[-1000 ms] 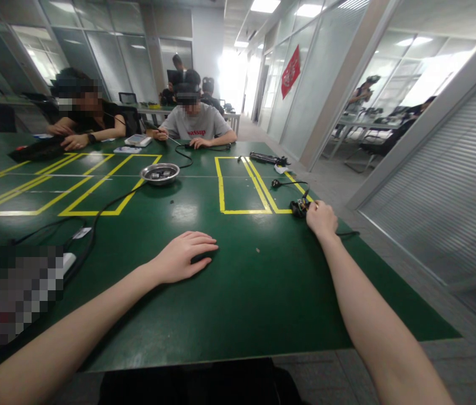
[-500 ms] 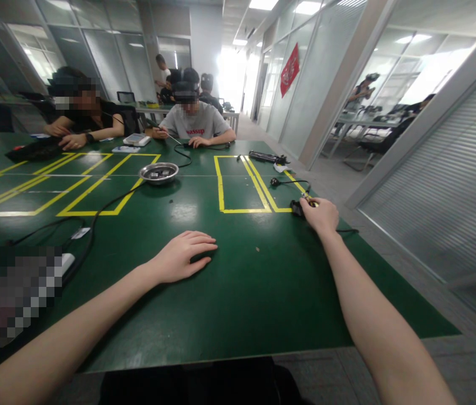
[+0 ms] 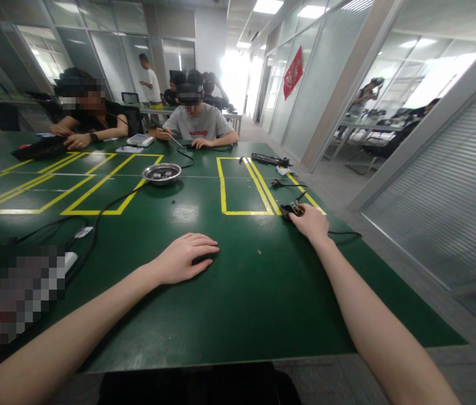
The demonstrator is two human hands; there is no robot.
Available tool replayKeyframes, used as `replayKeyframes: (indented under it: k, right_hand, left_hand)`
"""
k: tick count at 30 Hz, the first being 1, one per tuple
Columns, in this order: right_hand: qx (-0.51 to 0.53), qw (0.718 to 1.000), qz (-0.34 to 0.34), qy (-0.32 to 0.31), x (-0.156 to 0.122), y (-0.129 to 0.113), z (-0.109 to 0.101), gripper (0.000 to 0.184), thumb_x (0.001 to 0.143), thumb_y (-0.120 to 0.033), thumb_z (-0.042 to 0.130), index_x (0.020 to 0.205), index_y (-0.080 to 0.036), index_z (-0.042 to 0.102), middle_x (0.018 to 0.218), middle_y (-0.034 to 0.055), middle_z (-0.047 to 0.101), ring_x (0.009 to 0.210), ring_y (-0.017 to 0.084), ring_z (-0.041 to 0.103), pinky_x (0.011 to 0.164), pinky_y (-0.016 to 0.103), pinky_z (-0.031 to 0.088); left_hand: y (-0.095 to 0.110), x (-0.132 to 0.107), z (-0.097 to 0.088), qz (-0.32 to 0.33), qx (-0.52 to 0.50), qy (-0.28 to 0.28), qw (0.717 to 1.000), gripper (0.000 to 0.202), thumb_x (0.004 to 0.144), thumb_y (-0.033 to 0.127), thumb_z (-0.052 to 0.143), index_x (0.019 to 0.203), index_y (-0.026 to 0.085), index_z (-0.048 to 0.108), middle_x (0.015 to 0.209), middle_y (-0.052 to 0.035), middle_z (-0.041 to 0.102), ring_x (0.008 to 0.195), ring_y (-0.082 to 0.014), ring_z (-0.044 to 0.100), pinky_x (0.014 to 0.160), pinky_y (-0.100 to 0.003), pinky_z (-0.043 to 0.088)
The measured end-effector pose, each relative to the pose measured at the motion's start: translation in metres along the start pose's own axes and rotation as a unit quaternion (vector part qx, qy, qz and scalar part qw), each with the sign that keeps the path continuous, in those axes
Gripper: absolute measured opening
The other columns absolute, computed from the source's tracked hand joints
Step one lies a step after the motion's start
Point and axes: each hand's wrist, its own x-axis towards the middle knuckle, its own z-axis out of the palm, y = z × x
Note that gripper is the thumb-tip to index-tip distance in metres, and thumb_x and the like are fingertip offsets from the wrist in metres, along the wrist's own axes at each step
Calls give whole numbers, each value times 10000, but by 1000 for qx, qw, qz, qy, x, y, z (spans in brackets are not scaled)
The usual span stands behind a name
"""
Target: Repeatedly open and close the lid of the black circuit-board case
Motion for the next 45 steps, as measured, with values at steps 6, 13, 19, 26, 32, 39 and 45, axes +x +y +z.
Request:
replayKeyframes:
  k: [6,13,19,26,32,39,45]
  right_hand:
    - [28,979,-153,-135,-48,-78,5,412,774,-388,734,1159,-240,743,1095,100,786,993,344,739,821,440,589]
    - [209,818,-444,-300,-120,-138,-13,411,842,-259,697,1250,-205,694,1112,92,745,984,251,729,861,354,577]
    - [238,761,-499,-339,-133,-148,-23,368,832,-239,725,1198,-203,712,1036,66,722,865,200,713,754,288,549]
    - [255,775,-495,-299,-126,-141,-24,372,866,-262,714,1233,-209,684,1057,67,731,885,193,711,754,280,534]
    - [180,855,-445,-194,-110,-132,-20,269,876,-425,730,1023,-203,691,987,65,727,806,190,697,675,273,479]
    - [73,893,-376,-237,-94,-119,-7,384,834,-564,744,784,-210,604,672,0,633,588,156,565,561,250,324]
    - [144,869,-393,-265,-103,-115,-8,126,890,-320,646,880,-201,608,770,13,652,641,145,561,615,247,378]
  left_hand:
    - [-1,0,-3,-14,17,29,999,303,980,267,587,1264,224,686,1288,-76,732,1199,-250,665,1029,-436,524]
    - [-3,-3,-16,-2,1,110,994,508,901,465,684,1326,191,633,1339,-146,670,1216,-293,625,1022,-446,504]
    - [4,-2,-20,21,-1,-6,1000,418,775,588,777,812,191,653,787,-27,689,800,-203,625,760,-342,454]
    - [4,-5,-19,-7,16,-16,1000,396,792,525,800,964,180,710,971,-66,745,910,-234,644,781,-340,500]
    - [1,-5,-18,-69,39,-5,997,494,791,516,809,1142,177,735,1171,-101,754,1064,-284,635,926,-423,557]
    - [2,-5,-14,-131,72,-3,989,721,792,561,792,1366,148,647,1342,-161,685,1227,-360,561,1017,-520,543]
    - [3,-4,-11,-132,60,-6,989,713,813,539,774,1390,143,634,1373,-170,671,1254,-370,543,1030,-531,535]
